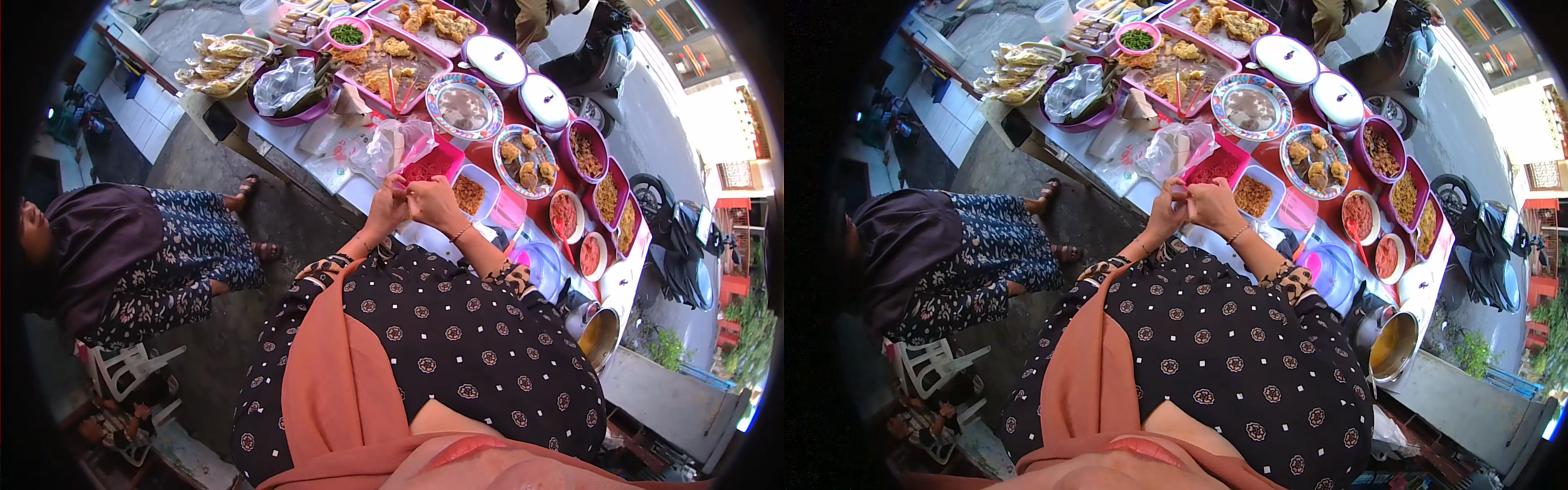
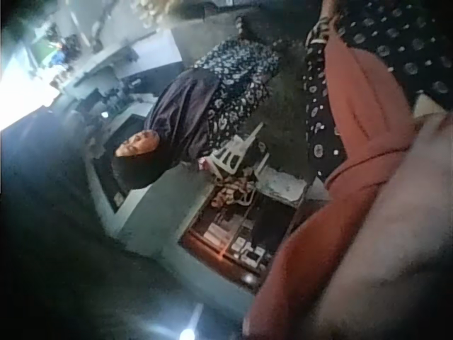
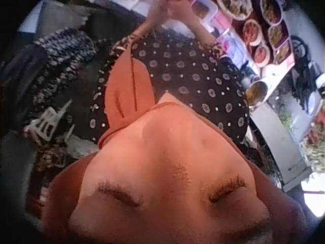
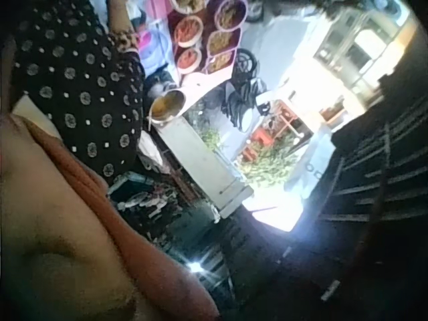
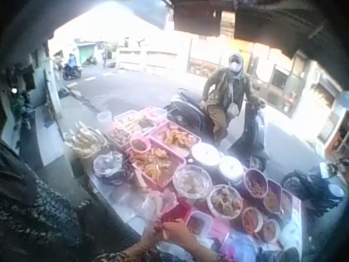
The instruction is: The person packs food orders by ladling broth from a pot and spooning sauce into a food pouch, securing the bags with rubber bands, and then packing crackers into a separate plastic bag.
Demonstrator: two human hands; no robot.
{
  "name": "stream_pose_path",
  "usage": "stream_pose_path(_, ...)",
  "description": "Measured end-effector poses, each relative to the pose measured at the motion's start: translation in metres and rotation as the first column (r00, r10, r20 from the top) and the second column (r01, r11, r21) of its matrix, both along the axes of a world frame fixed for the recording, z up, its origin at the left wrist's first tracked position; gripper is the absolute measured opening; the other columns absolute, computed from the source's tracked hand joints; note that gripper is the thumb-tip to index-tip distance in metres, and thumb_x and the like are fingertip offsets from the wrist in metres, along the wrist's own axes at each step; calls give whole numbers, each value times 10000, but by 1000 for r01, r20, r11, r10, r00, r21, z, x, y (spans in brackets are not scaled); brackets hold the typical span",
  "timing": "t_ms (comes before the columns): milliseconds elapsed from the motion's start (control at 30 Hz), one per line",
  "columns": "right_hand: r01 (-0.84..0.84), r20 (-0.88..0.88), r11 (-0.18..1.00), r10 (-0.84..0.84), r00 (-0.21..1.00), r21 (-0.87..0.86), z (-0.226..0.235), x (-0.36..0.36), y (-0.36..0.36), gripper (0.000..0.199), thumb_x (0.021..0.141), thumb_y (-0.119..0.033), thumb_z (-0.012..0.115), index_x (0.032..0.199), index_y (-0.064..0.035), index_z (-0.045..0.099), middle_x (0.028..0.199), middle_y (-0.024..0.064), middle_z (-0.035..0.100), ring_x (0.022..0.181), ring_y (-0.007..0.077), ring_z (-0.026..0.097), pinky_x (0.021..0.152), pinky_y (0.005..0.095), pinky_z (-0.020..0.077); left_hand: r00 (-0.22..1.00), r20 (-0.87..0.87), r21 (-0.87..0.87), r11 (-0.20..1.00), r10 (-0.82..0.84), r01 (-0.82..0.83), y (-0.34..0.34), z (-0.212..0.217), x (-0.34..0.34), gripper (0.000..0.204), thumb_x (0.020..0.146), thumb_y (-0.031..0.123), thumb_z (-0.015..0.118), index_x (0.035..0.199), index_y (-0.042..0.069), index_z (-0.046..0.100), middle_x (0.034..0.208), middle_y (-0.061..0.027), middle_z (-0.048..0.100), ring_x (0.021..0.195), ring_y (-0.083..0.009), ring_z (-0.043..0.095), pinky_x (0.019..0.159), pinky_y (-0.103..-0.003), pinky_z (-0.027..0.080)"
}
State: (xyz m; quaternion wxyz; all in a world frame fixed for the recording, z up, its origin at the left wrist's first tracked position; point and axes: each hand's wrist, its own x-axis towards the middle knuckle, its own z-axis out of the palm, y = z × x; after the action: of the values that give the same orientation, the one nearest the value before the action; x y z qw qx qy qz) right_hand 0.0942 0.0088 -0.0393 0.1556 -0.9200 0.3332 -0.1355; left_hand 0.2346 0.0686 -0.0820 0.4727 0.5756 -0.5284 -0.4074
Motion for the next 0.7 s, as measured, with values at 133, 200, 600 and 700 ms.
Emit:
stream_pose_path(133, -10, -94, 1000, 10, 996, -4, -2, 2, -1, 155, 786, -196, 546, 842, -59, 502, 642, 126, 579, 584, 271, 570, 621, 351, 400, 982, -178, -73, 995, 58, -72, 3, -9, -4, 394, 789, -39, 589, 1154, 43, 464, 831, -76, 674, 758, -113, 627, 677, -251, 488)
stream_pose_path(200, 12, -2, 992, -12, 1000, 126, 2, -6, -6, 177, 808, -214, 546, 875, -65, 478, 646, 115, 594, 569, 256, 576, 577, 325, 404, 922, -376, 2, 995, 93, -99, 4, -15, -1, 372, 800, -36, 594, 1151, 40, 497, 844, -59, 677, 756, -104, 624, 680, -248, 489)
stream_pose_path(600, -336, 347, 239, -884, 312, 911, -40, 7, -13, 334, 734, 134, 528, 963, -71, 399, 1082, 251, 583, 923, 342, 635, 689, 327, 538, 921, -353, 25, 983, -161, 182, 4, -1, 2, 123, 844, -4, 590, 959, -7, 634, 843, -4, 644, 822, -54, 568, 764, -234, 481)
stream_pose_path(700, 14, 515, 634, -641, 569, 774, -46, 9, -11, 399, 738, 132, 523, 1085, -27, 405, 1054, 241, 597, 923, 303, 639, 717, 320, 538, 937, -311, 51, 981, -161, 186, 3, 0, 3, 119, 853, -17, 566, 957, -7, 622, 872, -14, 651, 830, -63, 575, 783, -233, 473)
